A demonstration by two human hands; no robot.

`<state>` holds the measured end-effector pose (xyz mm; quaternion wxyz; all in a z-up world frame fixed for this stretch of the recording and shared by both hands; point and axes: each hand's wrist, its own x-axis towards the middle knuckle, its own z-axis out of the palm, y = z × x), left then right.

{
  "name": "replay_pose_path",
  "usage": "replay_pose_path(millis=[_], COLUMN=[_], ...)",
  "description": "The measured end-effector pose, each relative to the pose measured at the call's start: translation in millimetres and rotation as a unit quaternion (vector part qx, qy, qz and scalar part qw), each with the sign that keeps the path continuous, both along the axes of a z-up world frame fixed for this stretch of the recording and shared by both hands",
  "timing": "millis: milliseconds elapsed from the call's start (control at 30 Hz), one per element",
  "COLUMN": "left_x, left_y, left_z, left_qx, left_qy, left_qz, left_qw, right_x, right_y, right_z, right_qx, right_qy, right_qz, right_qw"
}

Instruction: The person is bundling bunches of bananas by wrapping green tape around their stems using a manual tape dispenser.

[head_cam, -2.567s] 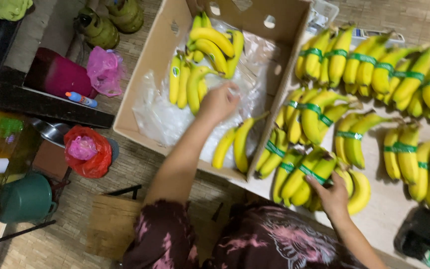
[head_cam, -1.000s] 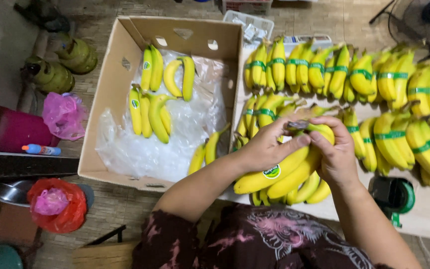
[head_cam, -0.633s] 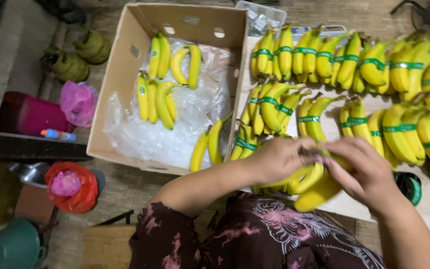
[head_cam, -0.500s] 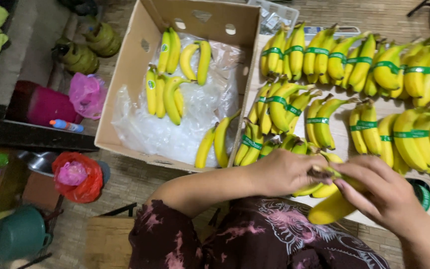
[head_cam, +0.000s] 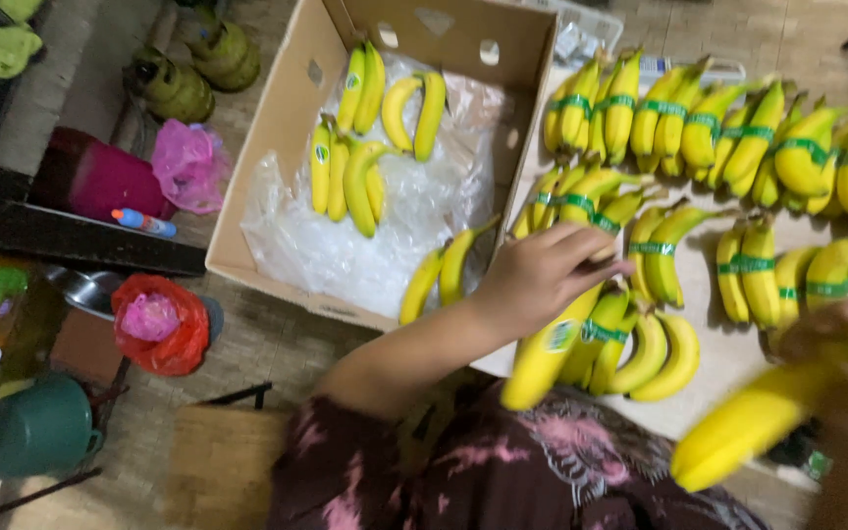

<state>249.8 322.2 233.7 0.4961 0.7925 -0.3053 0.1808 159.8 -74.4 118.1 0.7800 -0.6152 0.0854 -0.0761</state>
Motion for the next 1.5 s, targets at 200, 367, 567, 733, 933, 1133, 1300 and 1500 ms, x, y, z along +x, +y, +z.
replay_pose_path(millis=[200,367,567,733,933,1133,1300,1500], left_x=[8.1,17.5,3.5,-30.6,-83.0,-122.1,-161.8,-209.4], left_y=[-35.5,-47.3,-63.0,-72.9,-81.4,-112.6,-139.7,-182.0], left_z=[-10.5,-25.2,-18.9,-45.0,-13.1,-44.3,-51.3,-102.6], left_qx=[0.047,0.03,-0.077,-0.263,-0.275,-0.271,-0.335,-0.243], left_qy=[-0.045,0.063,0.172,0.388,0.693,0.735,0.788,0.819], left_qz=[-0.058,-0.092,-0.027,-0.148,-0.339,-0.339,-0.377,-0.399], left_qw=[0.996,0.993,0.982,0.871,0.574,0.521,0.353,0.333], right_x=[44.9,40.2,34.4,19.7,-12.4,-52.7,-98.4,-181.0], right_y=[158.3,186.5,203.6,165.9,140.8,106.8,78.0,41.0], right_z=[26.3,21.2,62.9,43.1,60.5,54.5,44.7,18.6], right_qx=[0.101,0.187,0.218,0.155,0.116,0.043,-0.08,-0.102], right_qy=[-0.111,-0.065,-0.075,-0.095,-0.129,-0.173,-0.195,-0.192], right_qz=[0.0,0.009,-0.009,-0.071,-0.063,-0.113,-0.165,-0.226], right_qw=[0.989,0.98,0.973,0.981,0.983,0.977,0.964,0.949])
